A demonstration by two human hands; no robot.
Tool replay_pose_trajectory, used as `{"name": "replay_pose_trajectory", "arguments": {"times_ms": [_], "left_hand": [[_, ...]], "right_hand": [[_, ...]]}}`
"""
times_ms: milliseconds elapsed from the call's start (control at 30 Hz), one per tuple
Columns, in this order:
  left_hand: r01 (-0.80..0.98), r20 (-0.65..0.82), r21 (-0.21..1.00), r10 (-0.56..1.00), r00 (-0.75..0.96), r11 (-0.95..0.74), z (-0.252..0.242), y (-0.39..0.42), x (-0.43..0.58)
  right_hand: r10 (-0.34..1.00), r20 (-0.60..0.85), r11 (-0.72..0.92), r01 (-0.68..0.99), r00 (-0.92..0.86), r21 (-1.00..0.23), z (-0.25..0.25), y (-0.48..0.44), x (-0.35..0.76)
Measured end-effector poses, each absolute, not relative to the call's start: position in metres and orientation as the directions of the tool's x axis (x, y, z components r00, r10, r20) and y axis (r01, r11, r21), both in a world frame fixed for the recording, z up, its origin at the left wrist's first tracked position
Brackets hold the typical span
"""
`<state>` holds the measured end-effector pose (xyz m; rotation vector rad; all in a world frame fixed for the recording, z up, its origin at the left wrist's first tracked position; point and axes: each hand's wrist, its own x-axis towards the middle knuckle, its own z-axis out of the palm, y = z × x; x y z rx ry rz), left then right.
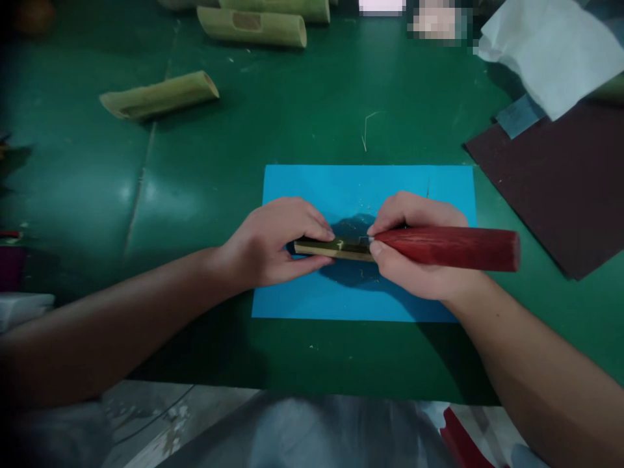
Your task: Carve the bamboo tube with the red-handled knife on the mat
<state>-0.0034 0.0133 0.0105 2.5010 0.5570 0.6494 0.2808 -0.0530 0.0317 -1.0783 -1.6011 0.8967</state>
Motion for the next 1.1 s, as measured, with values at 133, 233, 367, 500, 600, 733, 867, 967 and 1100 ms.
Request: {"name": "replay_pose_trajectory", "arguments": {"times_ms": [133,233,367,500,600,733,867,967,1100], "left_hand": [[0.251,0.341,0.556,0.493,0.801,-0.793,0.009,0.014,-0.004],[0.256,0.333,0.552,0.492,0.804,-0.793,0.009,0.014,-0.005],[0.262,0.339,0.541,0.493,0.801,-0.799,0.01,0.013,-0.005],[0.279,0.304,0.539,0.493,0.815,-0.795,0.011,0.013,-0.006],[0.295,0.302,0.532,0.502,0.81,-0.794,0.011,0.012,-0.006],[0.302,0.31,0.526,0.51,0.802,-0.795,0.012,0.011,-0.007],[0.353,0.242,0.522,0.532,0.811,-0.776,0.014,0.01,-0.007],[0.377,0.213,0.523,0.546,0.811,-0.765,0.015,0.01,-0.007],[0.379,0.205,0.526,0.546,0.812,-0.761,0.015,0.01,-0.007]], "right_hand": [[0.951,0.293,0.31,0.239,-0.102,-0.92,0.03,-0.056,0.28],[0.951,0.302,0.31,0.213,-0.069,-0.927,0.026,-0.056,0.281],[0.959,0.282,0.282,0.151,-0.021,-0.947,0.021,-0.054,0.282],[0.973,0.233,0.23,0.157,-0.002,-0.96,0.018,-0.054,0.288],[0.974,0.226,0.226,0.156,-0.021,-0.961,0.016,-0.054,0.293],[0.979,0.199,0.201,0.178,-0.031,-0.963,0.019,-0.052,0.292],[0.985,0.173,0.168,0.222,0.003,-0.96,0.025,-0.053,0.283],[0.987,0.162,0.159,0.251,-0.006,-0.955,0.028,-0.053,0.279],[0.991,0.124,0.132,0.311,-0.046,-0.941,0.03,-0.053,0.278]]}}
